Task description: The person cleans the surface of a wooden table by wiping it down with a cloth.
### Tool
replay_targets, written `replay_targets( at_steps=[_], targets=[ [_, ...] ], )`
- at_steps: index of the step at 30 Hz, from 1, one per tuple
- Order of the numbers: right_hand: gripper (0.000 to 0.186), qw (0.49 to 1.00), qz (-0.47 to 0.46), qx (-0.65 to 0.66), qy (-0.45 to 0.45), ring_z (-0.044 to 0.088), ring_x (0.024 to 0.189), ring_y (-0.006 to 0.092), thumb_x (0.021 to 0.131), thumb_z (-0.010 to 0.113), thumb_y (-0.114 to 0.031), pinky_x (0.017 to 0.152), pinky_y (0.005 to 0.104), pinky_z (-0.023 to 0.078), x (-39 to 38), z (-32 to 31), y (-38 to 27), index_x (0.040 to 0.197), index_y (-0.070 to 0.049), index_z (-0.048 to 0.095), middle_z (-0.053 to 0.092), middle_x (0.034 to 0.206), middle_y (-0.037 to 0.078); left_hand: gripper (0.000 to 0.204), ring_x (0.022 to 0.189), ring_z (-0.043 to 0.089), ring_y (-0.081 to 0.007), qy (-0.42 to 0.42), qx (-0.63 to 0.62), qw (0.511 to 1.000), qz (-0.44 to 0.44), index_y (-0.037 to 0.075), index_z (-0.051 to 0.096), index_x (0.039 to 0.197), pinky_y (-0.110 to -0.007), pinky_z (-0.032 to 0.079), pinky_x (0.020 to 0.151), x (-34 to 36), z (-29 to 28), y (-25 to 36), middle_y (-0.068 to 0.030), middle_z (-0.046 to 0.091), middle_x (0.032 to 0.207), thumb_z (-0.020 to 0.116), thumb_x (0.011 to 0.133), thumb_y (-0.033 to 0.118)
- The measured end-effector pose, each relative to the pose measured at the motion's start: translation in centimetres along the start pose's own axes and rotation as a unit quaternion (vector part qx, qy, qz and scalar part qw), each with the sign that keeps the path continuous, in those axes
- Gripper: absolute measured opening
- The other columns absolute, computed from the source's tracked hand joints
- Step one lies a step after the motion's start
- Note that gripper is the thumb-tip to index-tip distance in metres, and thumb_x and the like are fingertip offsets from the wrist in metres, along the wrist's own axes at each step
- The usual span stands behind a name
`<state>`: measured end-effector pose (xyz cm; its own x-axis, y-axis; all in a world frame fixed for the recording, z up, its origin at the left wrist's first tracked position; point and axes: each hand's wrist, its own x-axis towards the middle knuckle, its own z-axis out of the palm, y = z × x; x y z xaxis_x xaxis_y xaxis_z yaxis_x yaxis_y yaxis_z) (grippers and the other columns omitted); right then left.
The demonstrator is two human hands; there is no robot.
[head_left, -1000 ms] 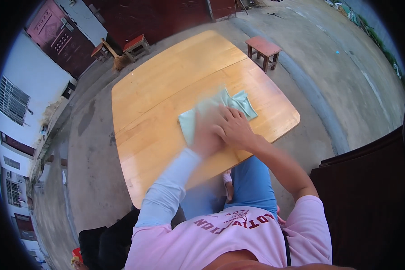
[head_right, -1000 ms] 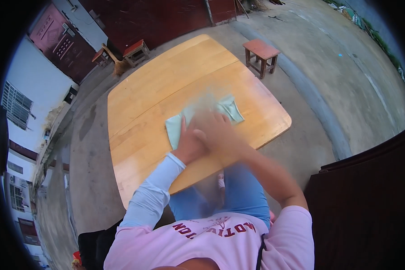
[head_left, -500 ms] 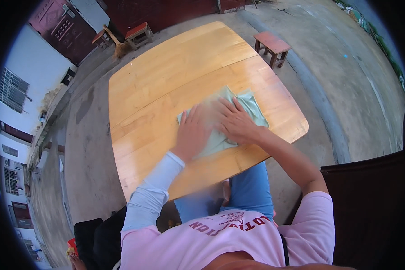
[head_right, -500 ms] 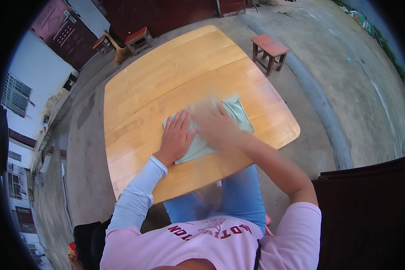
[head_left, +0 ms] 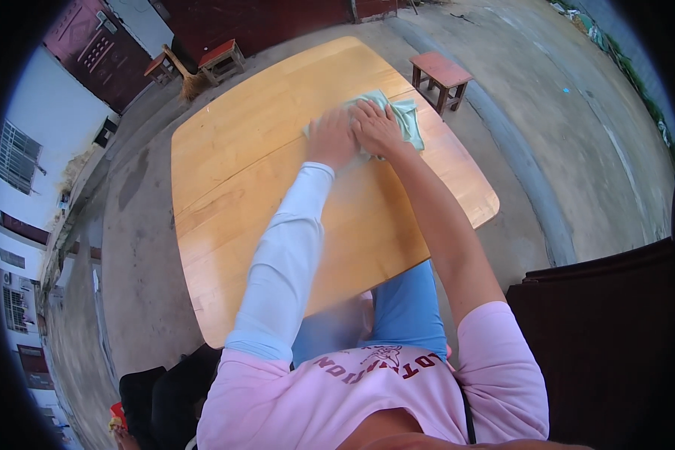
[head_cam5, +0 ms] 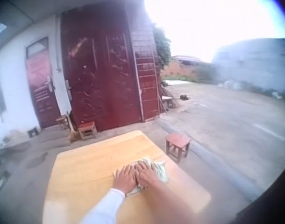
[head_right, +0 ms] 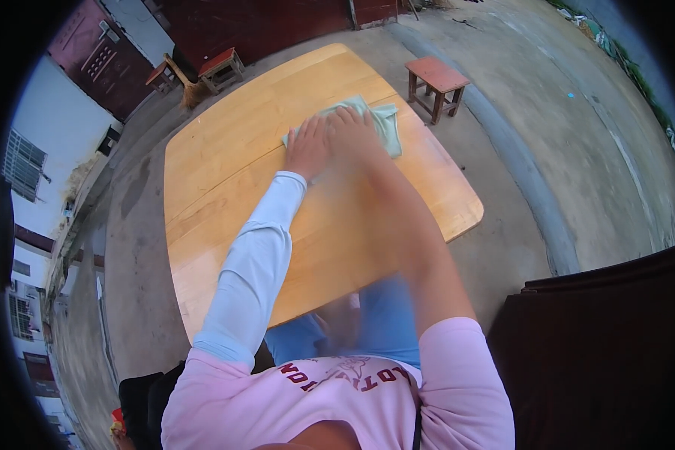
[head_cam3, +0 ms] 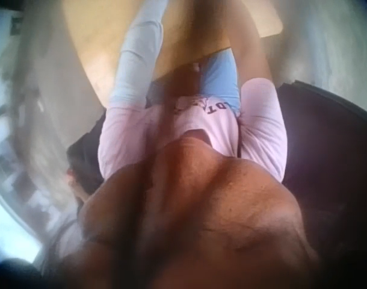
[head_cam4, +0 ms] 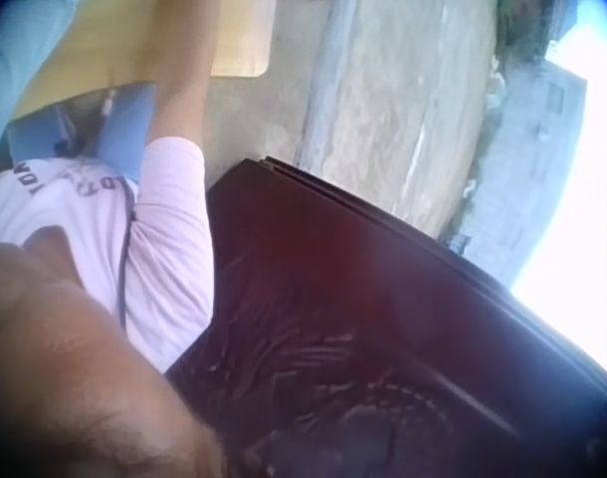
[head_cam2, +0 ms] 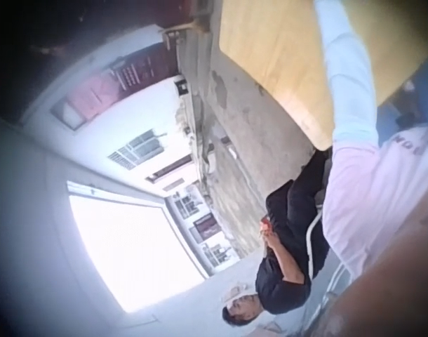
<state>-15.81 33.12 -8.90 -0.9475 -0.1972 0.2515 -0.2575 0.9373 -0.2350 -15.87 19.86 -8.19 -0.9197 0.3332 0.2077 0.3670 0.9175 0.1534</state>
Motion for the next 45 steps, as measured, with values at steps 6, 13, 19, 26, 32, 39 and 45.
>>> replay_targets(
  at_steps=[6,13,19,26,32,39,45],
  targets=[
    [0.05,0.999,-0.011,-0.018,-0.032,0.023,0.141,0.0241,0.097,0.034,-0.036,0.116,0.0459,0.013,-6.4,-0.7,-0.5,0.141,-0.013,0.038,0.032,0.15,0.007,0.052,0.138,0.028,-0.0284,-0.031,0.002,0.997,0.066,0.009,0.035,0.142,-0.053,0.018,0.112,-5.5,-1.0,0.5,-0.0101,0.035,0.147,0.04,0.096,0.031],
    [0.054,0.996,-0.084,0.027,0.008,0.028,0.138,0.0301,0.092,0.048,-0.031,0.113,0.0491,0.016,-21.4,-3.7,-6.0,0.139,-0.006,0.039,0.033,0.147,0.014,0.052,0.136,0.031,-0.0314,-0.003,-0.055,0.984,0.17,0.004,0.043,0.137,-0.051,0.021,0.111,-20.2,-4.0,2.0,-0.0154,0.038,0.144,0.048,0.092,0.032],
    [0.058,0.987,-0.147,0.061,-0.034,0.028,0.136,0.0344,0.089,0.052,-0.03,0.112,0.0537,0.015,-23.6,-3.4,-10.8,0.139,-0.003,0.039,0.035,0.145,0.017,0.055,0.136,0.031,-0.0309,-0.044,-0.045,0.993,0.096,0.007,0.04,0.14,-0.05,0.021,0.111,-26.8,-6.7,0.4,-0.0146,0.036,0.146,0.047,0.093,0.035],
    [0.055,0.943,-0.309,0.123,-0.022,0.031,0.134,0.0343,0.089,0.054,-0.031,0.11,0.0545,0.018,-15.7,1.2,-15.8,0.135,-0.004,0.042,0.038,0.141,0.018,0.055,0.137,0.031,-0.0307,0.015,0.002,0.999,-0.039,0.01,0.037,0.143,-0.05,0.02,0.112,-28.9,-6.8,-7.3,-0.0114,0.035,0.148,0.043,0.096,0.038],
    [0.048,0.915,-0.353,0.19,0.039,0.034,0.131,0.0328,0.089,0.054,-0.031,0.107,0.0546,0.023,-9.0,6.3,-23.3,0.128,-0.003,0.045,0.042,0.136,0.018,0.052,0.137,0.031,-0.0292,0.059,0.037,0.991,-0.11,0.013,0.036,0.143,-0.051,0.02,0.111,-28.3,-7.1,-16.2,-0.0084,0.034,0.148,0.044,0.096,0.035],
    [0.043,0.921,-0.345,0.143,0.11,0.044,0.114,0.0313,0.088,0.054,-0.028,0.096,0.0505,0.031,-3.5,9.5,-28.1,0.123,-0.004,0.048,0.048,0.119,0.015,0.048,0.134,0.035,-0.0274,0.092,0.039,0.99,-0.101,0.014,0.043,0.138,-0.052,0.025,0.109,-25.1,-6.6,-24.6,-0.0088,0.041,0.143,0.047,0.093,0.031],
    [0.051,0.949,-0.3,0.066,-0.079,0.028,0.135,0.0307,0.092,0.046,-0.035,0.11,0.052,0.02,0.1,8.8,-29.4,0.137,-0.013,0.04,0.037,0.141,0.011,0.049,0.139,0.025,-0.0339,0.093,-0.092,0.983,-0.128,0.005,0.041,0.139,-0.039,0.025,0.112,-22.3,-5.0,-27.4,-0.0168,0.033,0.147,0.046,0.094,0.025]
  ],
)
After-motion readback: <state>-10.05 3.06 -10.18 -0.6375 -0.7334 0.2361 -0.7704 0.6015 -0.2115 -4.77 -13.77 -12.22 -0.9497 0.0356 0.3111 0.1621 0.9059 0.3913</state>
